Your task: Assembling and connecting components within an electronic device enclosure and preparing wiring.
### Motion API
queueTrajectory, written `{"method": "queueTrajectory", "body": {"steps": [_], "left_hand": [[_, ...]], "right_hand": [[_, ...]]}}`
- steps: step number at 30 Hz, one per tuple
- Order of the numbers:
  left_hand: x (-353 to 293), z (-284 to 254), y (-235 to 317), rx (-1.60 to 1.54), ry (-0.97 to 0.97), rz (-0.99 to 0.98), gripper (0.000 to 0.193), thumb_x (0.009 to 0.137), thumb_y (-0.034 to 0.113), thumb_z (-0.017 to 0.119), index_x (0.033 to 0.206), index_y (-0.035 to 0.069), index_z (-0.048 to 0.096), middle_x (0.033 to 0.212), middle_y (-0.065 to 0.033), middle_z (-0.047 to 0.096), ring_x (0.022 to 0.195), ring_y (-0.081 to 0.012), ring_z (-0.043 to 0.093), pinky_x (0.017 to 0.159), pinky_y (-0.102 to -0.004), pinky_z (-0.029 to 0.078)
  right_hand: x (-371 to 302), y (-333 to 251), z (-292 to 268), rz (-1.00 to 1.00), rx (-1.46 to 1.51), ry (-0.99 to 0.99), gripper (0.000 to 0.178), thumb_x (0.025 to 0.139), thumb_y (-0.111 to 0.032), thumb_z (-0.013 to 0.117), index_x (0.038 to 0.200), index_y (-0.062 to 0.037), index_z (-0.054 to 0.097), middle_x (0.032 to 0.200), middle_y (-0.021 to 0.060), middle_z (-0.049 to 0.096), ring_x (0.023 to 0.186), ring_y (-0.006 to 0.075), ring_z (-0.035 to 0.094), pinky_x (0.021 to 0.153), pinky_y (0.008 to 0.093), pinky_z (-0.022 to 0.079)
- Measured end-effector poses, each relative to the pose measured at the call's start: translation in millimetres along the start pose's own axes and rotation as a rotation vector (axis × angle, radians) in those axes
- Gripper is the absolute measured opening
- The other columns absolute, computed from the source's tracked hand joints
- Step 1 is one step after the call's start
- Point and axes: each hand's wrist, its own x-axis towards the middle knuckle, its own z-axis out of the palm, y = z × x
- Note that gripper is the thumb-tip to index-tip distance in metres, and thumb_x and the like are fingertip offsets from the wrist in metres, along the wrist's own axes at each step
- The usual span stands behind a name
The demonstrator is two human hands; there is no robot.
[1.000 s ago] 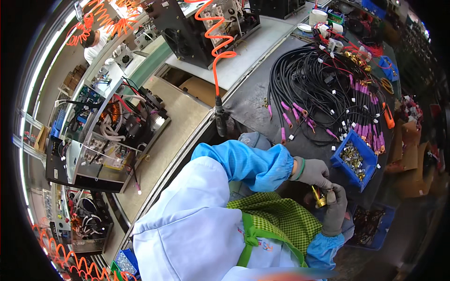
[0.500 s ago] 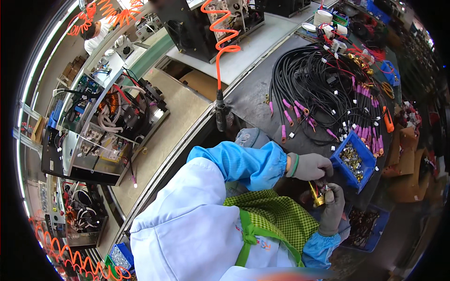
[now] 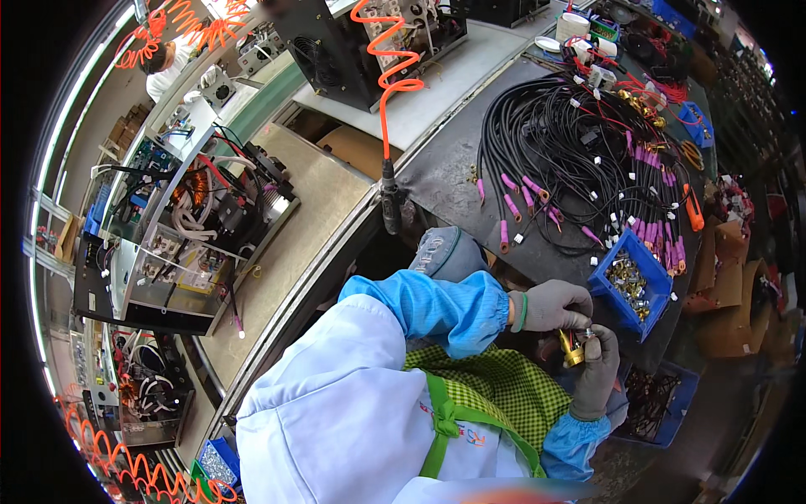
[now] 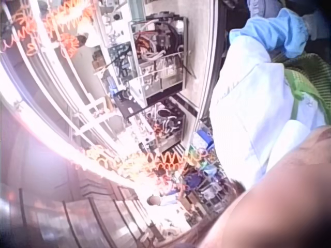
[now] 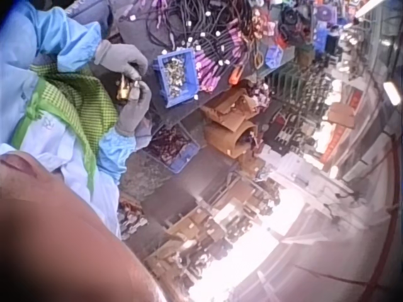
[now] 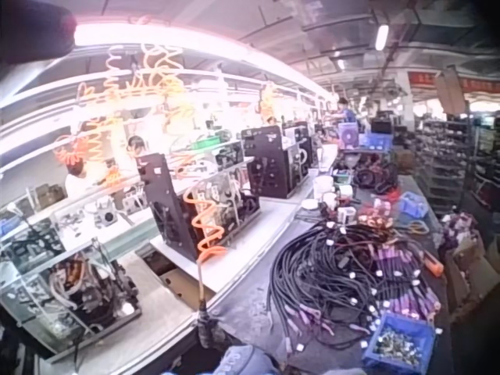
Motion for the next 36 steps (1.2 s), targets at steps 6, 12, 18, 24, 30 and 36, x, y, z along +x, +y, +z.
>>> {"method": "queueTrajectory", "body": {"steps": [6, 12, 18, 24, 30, 36], "left_hand": [[-3.8, 4.6, -2.1, -0.094, -0.021, -0.037, 0.035, 0.089, 0.032, 0.068, 0.105, 0.002, 0.063, 0.092, -0.0121, 0.068, 0.089, -0.0238, 0.066, 0.078, -0.0354, 0.051], [-6.4, 3.1, 0.2, -0.097, -0.048, 0.006, 0.033, 0.091, 0.032, 0.066, 0.105, 0.001, 0.063, 0.095, -0.0119, 0.068, 0.09, -0.0229, 0.065, 0.079, -0.0351, 0.05], [1.9, -6.1, -17.5, -0.215, -0.217, 0.018, 0.033, 0.092, 0.03, 0.064, 0.105, 0.0, 0.063, 0.099, -0.0108, 0.068, 0.094, -0.0205, 0.064, 0.08, -0.0344, 0.05], [5.2, -7.0, -12.4, -0.131, -0.229, 0.058, 0.033, 0.091, 0.027, 0.065, 0.11, 0.0, 0.063, 0.099, -0.0137, 0.068, 0.093, -0.0247, 0.065, 0.08, -0.0364, 0.051], [4.5, -10.1, 1.6, 0.042, -0.227, 0.075, 0.031, 0.09, 0.024, 0.065, 0.11, 0.001, 0.063, 0.095, -0.0162, 0.069, 0.089, -0.0307, 0.066, 0.076, -0.039, 0.052], [4.3, -6.1, 6.5, 0.134, -0.211, 0.081, 0.029, 0.088, 0.024, 0.064, 0.107, 0.002, 0.064, 0.092, -0.0159, 0.069, 0.087, -0.0333, 0.066, 0.075, -0.0406, 0.052]], "right_hand": [[-2.1, -17.4, 8.3, 0.066, 0.025, 0.023, 0.053, 0.089, -0.048, 0.066, 0.109, -0.0001, 0.056, 0.097, 0.0051, 0.061, 0.085, 0.0118, 0.059, 0.073, 0.0256, 0.051], [-2.7, -15.7, 6.8, 0.073, 0.004, 0.011, 0.053, 0.089, -0.049, 0.066, 0.108, -0.0001, 0.055, 0.096, 0.0047, 0.06, 0.084, 0.0114, 0.059, 0.071, 0.0251, 0.05], [-1.3, -5.2, 5.9, 0.042, -0.027, -0.024, 0.046, 0.091, -0.044, 0.065, 0.107, -0.0015, 0.054, 0.095, 0.003, 0.058, 0.084, 0.0099, 0.056, 0.071, 0.0239, 0.048], [0.0, -12.1, 11.0, 0.01, -0.026, 0.005, 0.039, 0.092, -0.039, 0.064, 0.102, -0.0036, 0.052, 0.093, 0.0013, 0.054, 0.085, 0.0093, 0.053, 0.076, 0.0242, 0.045], [-2.3, -15.9, 13.6, -0.021, -0.063, 0.006, 0.043, 0.091, -0.044, 0.065, 0.1, -0.0035, 0.05, 0.091, 0.0006, 0.052, 0.083, 0.0091, 0.049, 0.077, 0.0245, 0.042], [-6.3, -9.7, 11.0, -0.028, -0.048, 0.021, 0.04, 0.092, -0.041, 0.063, 0.099, -0.0033, 0.051, 0.093, 0.0015, 0.052, 0.084, 0.0097, 0.049, 0.078, 0.025, 0.042]]}}
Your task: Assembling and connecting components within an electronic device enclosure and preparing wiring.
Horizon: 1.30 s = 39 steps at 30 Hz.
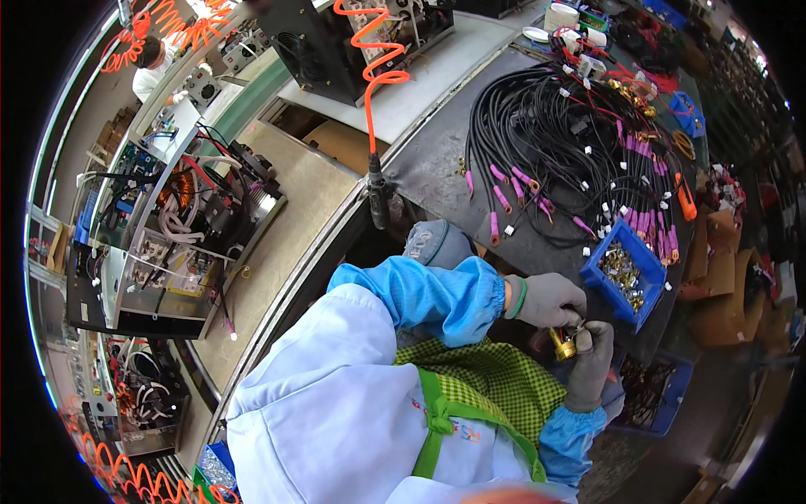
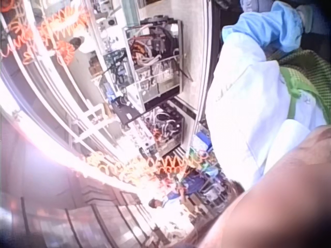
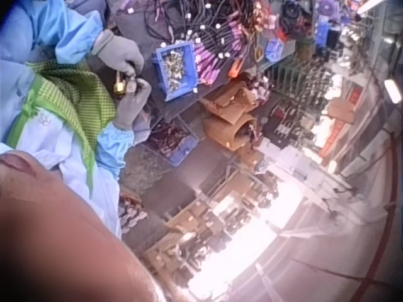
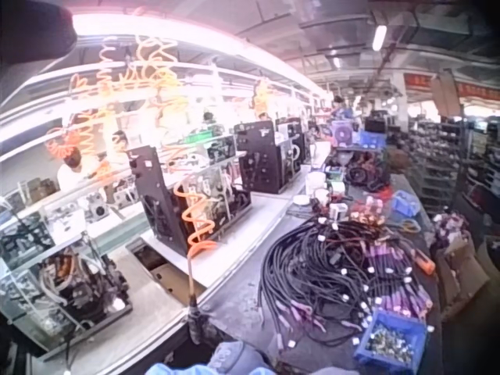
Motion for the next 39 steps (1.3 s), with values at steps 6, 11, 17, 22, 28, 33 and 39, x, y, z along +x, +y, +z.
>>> {"method": "queueTrajectory", "body": {"steps": [6, 11, 17, 22, 28, 33, 39], "left_hand": [[3.6, -5.5, -14.5, -0.152, -0.093, -0.06, 0.028, 0.09, 0.023, 0.061, 0.104, -0.001, 0.065, 0.094, -0.0139, 0.068, 0.09, -0.0225, 0.065, 0.081, -0.0339, 0.052], [0.1, -11.4, -5.7, -0.324, -0.074, -0.137, 0.025, 0.087, 0.007, 0.067, 0.109, 0.0, 0.063, 0.099, -0.0098, 0.066, 0.093, -0.0177, 0.064, 0.083, -0.0318, 0.051], [-2.9, 2.6, 16.2, 0.005, 0.098, -0.165, 0.025, 0.08, 0.003, 0.071, 0.104, 0.001, 0.064, 0.098, -0.0123, 0.066, 0.093, -0.0204, 0.065, 0.08, -0.0325, 0.051], [-9.1, 14.3, 7.7, -0.421, 0.095, -0.152, 0.023, 0.085, -0.002, 0.056, 0.108, 0.0, 0.055, 0.104, -0.0039, 0.061, 0.096, -0.0118, 0.057, 0.088, -0.0281, 0.046], [-13.8, 5.2, 12.9, -1.015, 0.171, -0.201, 0.022, 0.087, 0.001, 0.05, 0.108, 0.0, 0.056, 0.11, -0.0086, 0.06, 0.104, -0.0146, 0.056, 0.094, -0.0305, 0.045], [-13.1, 17.6, 0.6, -0.378, 0.184, -0.182, 0.03, 0.099, 0.024, 0.054, 0.109, -0.002, 0.064, 0.099, -0.0093, 0.067, 0.095, -0.0159, 0.062, 0.084, -0.0317, 0.049], [-13.9, 7.5, 3.9, -0.323, 0.117, -0.122, 0.026, 0.097, 0.02, 0.058, 0.111, -0.001, 0.064, 0.096, -0.0084, 0.067, 0.091, -0.0151, 0.062, 0.081, -0.031, 0.051]], "right_hand": [[8.7, 11.3, -0.7, -0.068, -0.131, 0.032, 0.025, 0.089, -0.024, 0.064, 0.092, -0.0018, 0.052, 0.085, 0.0039, 0.049, 0.079, 0.0114, 0.046, 0.072, 0.0273, 0.041], [16.9, 12.5, -5.3, -0.094, -0.095, -0.03, 0.028, 0.093, -0.026, 0.066, 0.096, -0.0016, 0.052, 0.081, 0.003, 0.054, 0.076, 0.0093, 0.051, 0.067, 0.0272, 0.045], [10.2, 14.4, -5.6, 0.023, 0.065, -0.037, 0.03, 0.095, -0.027, 0.065, 0.101, -0.001, 0.05, 0.086, 0.0011, 0.055, 0.079, 0.0071, 0.052, 0.07, 0.0248, 0.046], [6.8, 10.6, -8.3, 0.011, 0.102, 0.006, 0.036, 0.094, -0.034, 0.065, 0.101, -0.0016, 0.051, 0.089, 0.0017, 0.055, 0.082, 0.0077, 0.052, 0.072, 0.0242, 0.046], [8.4, 3.6, -6.7, 0.042, 0.089, -0.001, 0.033, 0.095, -0.032, 0.064, 0.102, -0.0019, 0.052, 0.09, 0.0018, 0.054, 0.082, 0.0081, 0.052, 0.074, 0.0248, 0.046], [11.1, 7.4, -7.7, 0.017, 0.052, -0.012, 0.035, 0.094, -0.034, 0.065, 0.101, -0.0017, 0.052, 0.091, 0.0022, 0.055, 0.082, 0.0082, 0.052, 0.074, 0.0247, 0.045], [9.2, 9.9, -6.1, 0.024, 0.093, -0.042, 0.04, 0.093, -0.038, 0.066, 0.103, -0.0014, 0.053, 0.09, 0.0019, 0.056, 0.083, 0.0083, 0.053, 0.075, 0.0247, 0.046]]}}
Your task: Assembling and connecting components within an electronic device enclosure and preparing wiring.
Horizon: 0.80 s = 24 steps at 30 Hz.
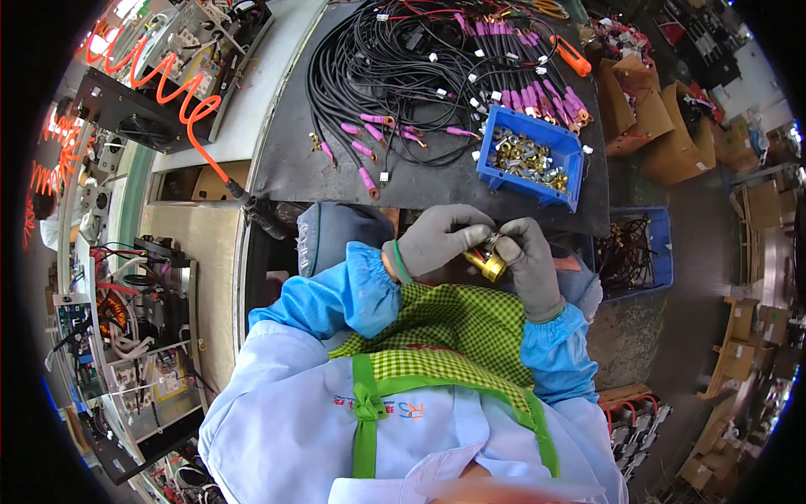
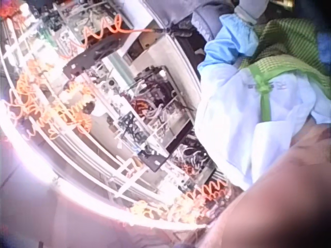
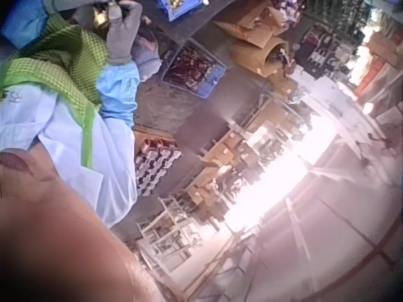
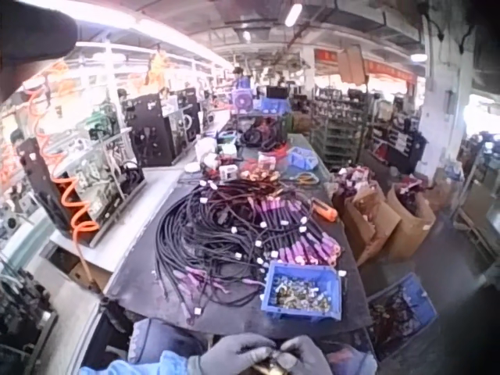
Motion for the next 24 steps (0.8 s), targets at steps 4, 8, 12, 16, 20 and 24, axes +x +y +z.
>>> {"method": "queueTrajectory", "body": {"steps": [4, 8, 12, 16, 20, 24], "left_hand": [[-5.6, -5.2, 8.0, -0.166, -0.046, -0.052, 0.022, 0.093, 0.011, 0.064, 0.112, -0.001, 0.061, 0.1, -0.0048, 0.065, 0.093, -0.0117, 0.061, 0.084, -0.0288, 0.051], [-8.6, -3.4, 7.7, -0.187, 0.014, 0.086, 0.032, 0.087, 0.005, 0.065, 0.117, 0.0, 0.058, 0.101, -0.0083, 0.065, 0.093, -0.0161, 0.063, 0.082, -0.0309, 0.051], [-13.9, -5.3, 25.8, 0.356, 0.108, 0.331, 0.043, 0.078, -0.001, 0.062, 0.12, 0.004, 0.058, 0.103, -0.0131, 0.064, 0.096, -0.0302, 0.064, 0.085, -0.0383, 0.052], [-17.9, -18.6, 27.5, 0.349, 0.112, 0.41, 0.046, 0.084, 0.009, 0.065, 0.127, 0.001, 0.053, 0.111, -0.0162, 0.062, 0.103, -0.0328, 0.063, 0.088, -0.0394, 0.051], [-18.8, -42.6, 35.8, 0.354, 0.068, 0.39, 0.078, 0.083, 0.045, 0.072, 0.138, 0.0, 0.041, 0.12, -0.0208, 0.056, 0.11, -0.0374, 0.059, 0.092, -0.0404, 0.049], [-22.5, -62.4, 37.8, 0.6, 0.066, 0.244, 0.088, 0.079, 0.056, 0.069, 0.139, 0.0, 0.036, 0.117, -0.0225, 0.058, 0.109, -0.0381, 0.059, 0.091, -0.0431, 0.048]], "right_hand": [[0.0, -8.8, 3.8, 0.02, 0.027, -0.047, 0.045, 0.092, -0.043, 0.066, 0.104, -0.0017, 0.052, 0.092, 0.0023, 0.058, 0.084, 0.0081, 0.053, 0.075, 0.0248, 0.047], [3.7, -3.5, 5.5, 0.031, 0.037, -0.078, 0.044, 0.092, -0.042, 0.066, 0.103, -0.0022, 0.052, 0.09, 0.0006, 0.056, 0.083, 0.0075, 0.051, 0.075, 0.0239, 0.045], [6.8, 0.3, 12.1, 0.082, 0.243, -0.112, 0.043, 0.092, -0.04, 0.066, 0.107, -0.003, 0.051, 0.096, 0.0009, 0.055, 0.09, 0.0082, 0.051, 0.08, 0.0245, 0.045], [13.5, -8.3, 24.0, 0.108, 0.452, -0.146, 0.038, 0.094, -0.037, 0.063, 0.109, -0.0048, 0.05, 0.101, 0.0014, 0.054, 0.094, 0.0101, 0.053, 0.083, 0.0265, 0.047], [24.8, -28.0, 35.3, 0.169, 0.493, -0.099, 0.03, 0.096, -0.031, 0.061, 0.108, -0.0048, 0.051, 0.098, 0.0015, 0.055, 0.091, 0.0102, 0.054, 0.082, 0.0269, 0.047], [62.9, -30.3, 57.9, 0.116, 0.39, -0.105, 0.025, 0.096, -0.027, 0.057, 0.103, -0.003, 0.056, 0.098, 0.002, 0.056, 0.091, 0.0098, 0.052, 0.081, 0.0268, 0.044]]}}
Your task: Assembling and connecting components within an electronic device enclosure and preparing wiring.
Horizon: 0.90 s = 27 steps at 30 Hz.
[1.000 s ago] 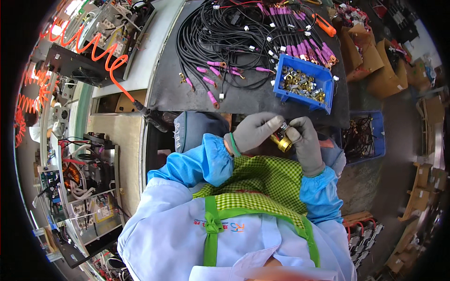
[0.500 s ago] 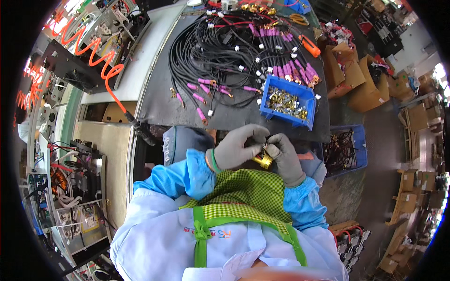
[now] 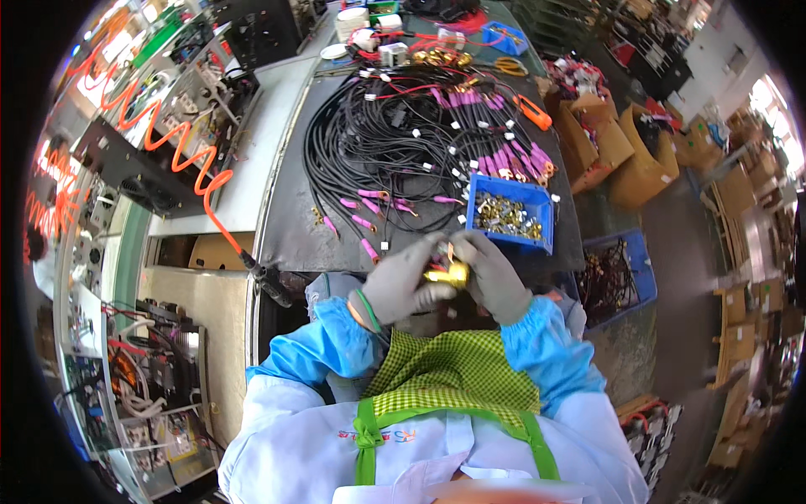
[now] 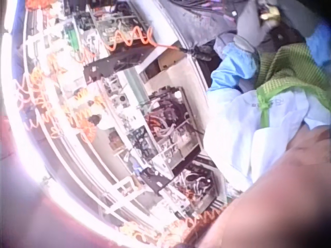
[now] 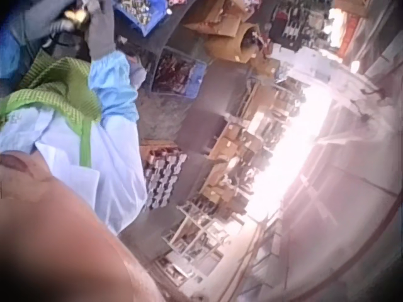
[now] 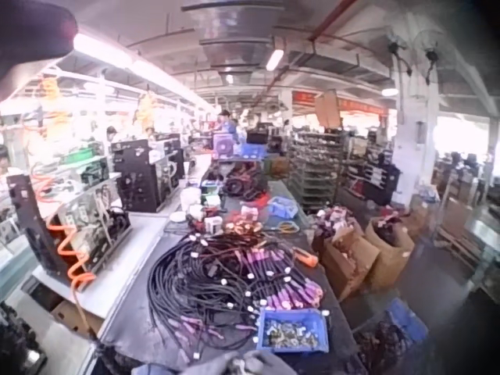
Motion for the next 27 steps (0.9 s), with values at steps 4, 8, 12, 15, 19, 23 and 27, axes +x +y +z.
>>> {"method": "queueTrajectory", "body": {"steps": [4, 8, 12, 15, 19, 23, 27], "left_hand": [[21.8, -34.8, -16.2, 0.06, 0.064, 0.016, 0.069, 0.087, 0.053, 0.062, 0.13, 0.002, 0.045, 0.108, -0.0215, 0.063, 0.102, -0.0404, 0.062, 0.081, -0.0432, 0.051], [49.3, -51.1, -62.1, 0.142, 0.134, -0.034, 0.058, 0.089, 0.044, 0.064, 0.128, 0.004, 0.049, 0.105, -0.0197, 0.065, 0.098, -0.038, 0.064, 0.08, -0.0426, 0.052], [58.3, -44.6, -114.8, 0.47, 0.189, -0.112, 0.053, 0.09, 0.04, 0.062, 0.129, 0.008, 0.05, 0.105, -0.0186, 0.065, 0.095, -0.0372, 0.064, 0.078, -0.0457, 0.052], [59.5, -28.2, -109.7, 0.602, 0.084, -0.186, 0.051, 0.091, 0.038, 0.06, 0.13, 0.008, 0.049, 0.104, -0.0195, 0.064, 0.09, -0.0404, 0.064, 0.075, -0.047, 0.052], [62.4, -31.6, -94.9, 0.613, 0.043, -0.224, 0.049, 0.089, 0.035, 0.061, 0.13, 0.009, 0.049, 0.102, -0.0189, 0.062, 0.088, -0.0399, 0.064, 0.073, -0.0488, 0.052], [62.2, -39.3, -85.6, 0.643, 0.064, -0.25, 0.049, 0.087, 0.033, 0.062, 0.13, 0.012, 0.049, 0.104, -0.0183, 0.061, 0.089, -0.0398, 0.064, 0.074, -0.0488, 0.052], [66.7, -52.8, -58.9, 0.74, 0.047, -0.232, 0.053, 0.085, 0.035, 0.065, 0.13, 0.011, 0.05, 0.111, -0.0173, 0.061, 0.1, -0.0382, 0.061, 0.082, -0.0478, 0.051]], "right_hand": [[37.8, -18.0, 1.7, -0.411, -0.848, 0.115, 0.032, 0.099, -0.034, 0.055, 0.106, -0.0034, 0.057, 0.084, 0.0048, 0.063, 0.08, 0.0151, 0.063, 0.069, 0.0314, 0.051], [28.4, -57.6, 5.5, -0.235, -0.64, 0.153, 0.025, 0.098, -0.027, 0.057, 0.103, -0.0028, 0.059, 0.077, 0.0091, 0.063, 0.066, 0.0121, 0.064, 0.056, 0.027, 0.051], [29.9, -93.0, -37.2, -0.562, -1.008, 0.264, 0.018, 0.093, -0.021, 0.061, 0.098, -0.0035, 0.062, 0.076, 0.0134, 0.063, 0.068, 0.025, 0.064, 0.064, 0.0337, 0.05], [21.1, -114.9, -83.0, -0.52, -1.16, 0.278, 0.018, 0.09, -0.02, 0.062, 0.098, -0.0043, 0.065, 0.08, 0.0144, 0.065, 0.075, 0.0294, 0.065, 0.07, 0.0367, 0.05], [20.6, -111.1, -113.9, -0.225, -1.412, 0.148, 0.021, 0.086, -0.016, 0.062, 0.1, -0.0015, 0.067, 0.089, 0.0143, 0.068, 0.084, 0.0284, 0.066, 0.078, 0.0372, 0.051], [38.7, -88.9, -127.1, -0.322, -1.482, -0.084, 0.024, 0.083, -0.014, 0.061, 0.104, -0.0045, 0.067, 0.102, 0.0122, 0.066, 0.096, 0.0298, 0.063, 0.085, 0.0365, 0.05], [52.5, -84.9, -115.0, -0.263, -1.663, -0.214, 0.026, 0.081, -0.015, 0.062, 0.106, -0.0081, 0.064, 0.105, 0.0105, 0.063, 0.101, 0.0306, 0.061, 0.089, 0.04, 0.049]]}}
